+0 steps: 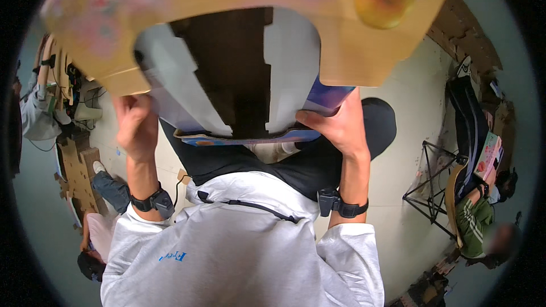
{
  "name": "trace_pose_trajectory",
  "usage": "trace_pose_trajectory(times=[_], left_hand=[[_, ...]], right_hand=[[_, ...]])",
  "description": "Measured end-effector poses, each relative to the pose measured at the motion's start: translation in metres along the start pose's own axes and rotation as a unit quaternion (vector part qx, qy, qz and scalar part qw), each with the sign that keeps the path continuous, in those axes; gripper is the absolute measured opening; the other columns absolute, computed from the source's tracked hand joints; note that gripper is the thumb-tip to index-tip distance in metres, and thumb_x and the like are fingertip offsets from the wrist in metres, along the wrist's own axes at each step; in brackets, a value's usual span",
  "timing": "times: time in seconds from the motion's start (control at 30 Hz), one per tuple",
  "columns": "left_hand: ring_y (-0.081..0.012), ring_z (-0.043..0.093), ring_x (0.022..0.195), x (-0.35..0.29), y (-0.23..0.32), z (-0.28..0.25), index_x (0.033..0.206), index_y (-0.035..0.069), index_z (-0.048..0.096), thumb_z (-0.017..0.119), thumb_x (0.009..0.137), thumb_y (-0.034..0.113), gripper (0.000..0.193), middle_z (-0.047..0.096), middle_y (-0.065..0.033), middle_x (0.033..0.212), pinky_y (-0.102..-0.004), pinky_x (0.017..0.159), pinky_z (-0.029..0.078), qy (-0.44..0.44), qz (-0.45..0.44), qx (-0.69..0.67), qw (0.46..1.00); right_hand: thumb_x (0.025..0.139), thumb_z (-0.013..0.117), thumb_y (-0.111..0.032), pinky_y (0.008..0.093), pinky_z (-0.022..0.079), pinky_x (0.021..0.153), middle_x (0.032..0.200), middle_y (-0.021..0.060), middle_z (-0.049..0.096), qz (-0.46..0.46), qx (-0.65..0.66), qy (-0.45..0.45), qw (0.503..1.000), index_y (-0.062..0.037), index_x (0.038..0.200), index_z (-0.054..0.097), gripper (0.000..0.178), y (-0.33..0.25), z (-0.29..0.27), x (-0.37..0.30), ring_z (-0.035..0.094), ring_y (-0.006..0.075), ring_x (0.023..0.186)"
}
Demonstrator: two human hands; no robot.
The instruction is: Fold and assemble fruit-themed cardboard boxes from flat sheets.
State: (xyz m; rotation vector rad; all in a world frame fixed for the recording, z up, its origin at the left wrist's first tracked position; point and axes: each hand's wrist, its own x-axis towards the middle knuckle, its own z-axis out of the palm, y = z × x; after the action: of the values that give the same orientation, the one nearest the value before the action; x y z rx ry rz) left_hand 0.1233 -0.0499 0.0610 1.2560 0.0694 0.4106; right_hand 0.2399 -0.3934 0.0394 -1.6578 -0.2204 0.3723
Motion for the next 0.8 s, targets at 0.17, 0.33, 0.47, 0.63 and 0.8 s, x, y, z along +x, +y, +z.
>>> trace_pose_trajectory(times=[0.17,0.33,0.47,0.63,0.8], left_hand=[[-0.0253,0.048,0.139,0.018,-0.032,0.021,0.163,0.005,0.031,0.067,0.086,0.014,0.086,0.049,-0.0130,0.152,-0.0361,0.110,0.043,-0.048,-0.053,0.122,0.990],[-0.0295,0.040,0.151,0.045,-0.043,0.022,0.167,0.005,0.027,0.068,0.095,0.028,0.086,0.042,-0.0165,0.163,-0.0419,0.125,0.028,-0.058,-0.055,0.126,0.989],[-0.0271,0.037,0.154,0.072,-0.041,0.024,0.168,0.005,0.028,0.063,0.101,0.036,0.082,0.039,-0.0159,0.167,-0.0399,0.126,0.027,-0.057,0.004,0.153,0.987],[-0.0217,0.044,0.146,0.080,-0.043,0.032,0.164,0.006,0.035,0.057,0.106,0.039,0.070,0.048,-0.0109,0.158,-0.0347,0.122,0.031,-0.038,-0.005,0.150,0.988],[-0.0257,0.035,0.155,0.069,-0.053,0.023,0.167,0.003,0.029,0.056,0.105,0.030,0.073,0.039,-0.0156,0.167,-0.0368,0.127,0.026,-0.047,0.002,0.127,0.991]], right_hand=[[0.077,0.077,-0.012,0.0354,0.049,0.100,0.120,0.0063,0.062,0.003,0.012,0.020,1.000,0.0002,0.133,0.058,0.061,0.028,0.007,0.013,0.060,0.0189,0.109],[0.088,0.078,-0.024,0.0330,0.042,0.107,0.120,0.0038,0.061,-0.004,0.057,0.105,0.993,-0.0042,0.139,0.056,0.059,0.010,0.023,0.030,0.056,0.0158,0.115],[0.091,0.081,-0.036,0.0347,0.042,0.109,0.126,0.0061,0.062,0.013,0.023,0.112,0.993,-0.0042,0.141,0.054,0.065,-0.023,0.032,0.044,0.058,0.0176,0.118],[0.092,0.081,-0.043,0.0362,0.044,0.109,0.129,0.0094,0.064,0.024,0.058,0.128,0.990,-0.0033,0.141,0.054,0.069,-0.029,0.037,0.037,0.059,0.0199,0.121],[0.093,0.081,-0.042,0.0367,0.044,0.109,0.131,0.0109,0.064,0.038,0.054,0.103,0.992,-0.0024,0.144,0.053,0.070,-0.016,0.043,0.030,0.060,0.0205,0.121]])
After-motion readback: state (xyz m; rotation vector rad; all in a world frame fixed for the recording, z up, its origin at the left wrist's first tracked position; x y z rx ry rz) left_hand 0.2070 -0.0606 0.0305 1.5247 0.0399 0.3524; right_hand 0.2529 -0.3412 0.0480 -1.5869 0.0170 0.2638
